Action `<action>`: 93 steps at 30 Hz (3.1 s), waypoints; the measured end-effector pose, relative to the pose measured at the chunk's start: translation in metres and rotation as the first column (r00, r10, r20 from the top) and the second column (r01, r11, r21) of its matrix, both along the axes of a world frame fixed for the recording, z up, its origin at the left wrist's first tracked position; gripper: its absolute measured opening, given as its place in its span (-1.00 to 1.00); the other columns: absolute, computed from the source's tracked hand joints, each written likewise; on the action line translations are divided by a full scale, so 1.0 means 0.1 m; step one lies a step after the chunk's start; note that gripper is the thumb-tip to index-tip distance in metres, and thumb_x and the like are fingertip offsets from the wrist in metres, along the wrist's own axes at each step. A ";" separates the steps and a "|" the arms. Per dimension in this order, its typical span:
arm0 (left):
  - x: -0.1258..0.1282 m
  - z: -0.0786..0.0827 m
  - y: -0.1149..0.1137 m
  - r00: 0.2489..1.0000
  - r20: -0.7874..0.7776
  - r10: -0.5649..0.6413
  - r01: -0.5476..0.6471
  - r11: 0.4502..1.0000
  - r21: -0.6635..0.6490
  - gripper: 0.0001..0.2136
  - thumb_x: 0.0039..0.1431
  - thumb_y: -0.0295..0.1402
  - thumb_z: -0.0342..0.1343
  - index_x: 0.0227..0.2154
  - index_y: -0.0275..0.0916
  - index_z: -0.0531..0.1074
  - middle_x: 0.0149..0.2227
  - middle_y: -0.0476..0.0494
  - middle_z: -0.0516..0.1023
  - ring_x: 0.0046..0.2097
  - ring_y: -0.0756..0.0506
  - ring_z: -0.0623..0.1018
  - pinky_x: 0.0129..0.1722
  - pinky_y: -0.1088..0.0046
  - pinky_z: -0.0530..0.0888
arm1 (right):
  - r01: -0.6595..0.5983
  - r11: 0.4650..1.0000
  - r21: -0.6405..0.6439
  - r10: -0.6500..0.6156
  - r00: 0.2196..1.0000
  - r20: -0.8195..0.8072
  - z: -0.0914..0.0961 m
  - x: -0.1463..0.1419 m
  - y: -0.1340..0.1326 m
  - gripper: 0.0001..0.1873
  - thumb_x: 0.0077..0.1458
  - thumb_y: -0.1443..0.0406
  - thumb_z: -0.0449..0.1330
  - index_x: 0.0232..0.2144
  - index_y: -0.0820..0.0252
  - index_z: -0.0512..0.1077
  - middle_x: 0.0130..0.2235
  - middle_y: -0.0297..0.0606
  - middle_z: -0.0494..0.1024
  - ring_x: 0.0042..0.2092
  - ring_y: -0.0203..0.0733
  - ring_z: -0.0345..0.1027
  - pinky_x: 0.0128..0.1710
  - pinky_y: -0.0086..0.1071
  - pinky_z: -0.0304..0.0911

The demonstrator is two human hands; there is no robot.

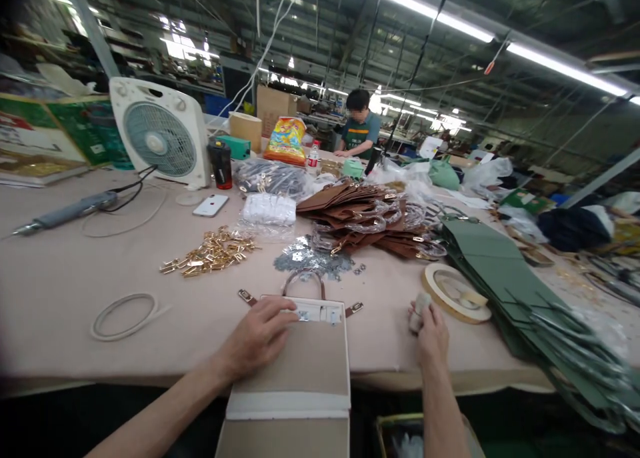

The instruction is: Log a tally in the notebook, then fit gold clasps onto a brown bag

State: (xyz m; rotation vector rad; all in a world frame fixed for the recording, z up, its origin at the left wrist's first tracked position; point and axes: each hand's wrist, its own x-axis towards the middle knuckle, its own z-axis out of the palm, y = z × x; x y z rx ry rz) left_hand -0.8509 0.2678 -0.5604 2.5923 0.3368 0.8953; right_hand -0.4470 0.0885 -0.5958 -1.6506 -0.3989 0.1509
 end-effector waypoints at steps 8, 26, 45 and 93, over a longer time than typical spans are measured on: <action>0.84 0.07 -0.28 0.947 -0.294 -0.127 0.129 0.992 -0.014 -0.42 0.23 -0.26 0.35 0.27 -0.25 0.36 0.34 -0.32 0.41 0.36 -0.43 0.32 0.36 -0.13 0.30 | -0.082 0.828 0.555 0.293 0.908 -0.301 0.01 -0.77 0.78 -0.39 0.21 -0.28 0.14 -0.18 0.13 0.42 -0.44 -0.51 0.29 -0.53 -0.34 0.17 -0.43 -0.38 0.34; 0.92 -0.35 -0.12 0.987 -0.163 0.011 -0.005 0.999 0.040 -0.59 0.33 -0.22 0.21 0.15 -0.30 0.44 0.17 -0.26 0.56 0.26 -0.28 0.44 0.33 0.12 0.37 | -0.296 0.541 0.787 0.475 0.880 0.005 0.22 -1.64 0.89 -0.67 0.32 0.19 0.19 -0.49 0.17 0.38 -0.60 -0.55 0.10 -0.64 -0.42 -0.11 -0.57 -0.44 -0.04; 0.93 -0.38 -0.07 0.986 -0.166 0.012 -0.011 1.000 0.004 -0.57 0.30 -0.24 0.22 0.15 -0.32 0.42 0.13 -0.28 0.58 0.24 -0.29 0.47 0.32 0.11 0.37 | -0.342 0.657 0.671 0.300 0.936 0.184 0.05 -1.87 1.03 -0.66 0.35 0.27 0.13 -0.51 0.17 0.37 -0.62 -0.52 0.15 -0.65 -0.39 -0.03 -0.62 -0.47 -0.03; 0.85 -0.30 -0.08 0.955 -0.223 0.197 -0.181 0.979 0.091 -0.39 0.33 0.07 0.15 0.20 -0.36 0.43 0.24 -0.32 0.50 0.20 -0.35 0.43 0.35 0.01 0.23 | -0.470 0.773 0.425 0.560 0.821 -0.110 0.16 -1.58 1.53 -0.54 0.24 0.04 0.34 -0.52 0.18 0.33 -0.66 -0.56 0.16 -0.68 -0.45 -0.03 -0.72 -0.59 -0.07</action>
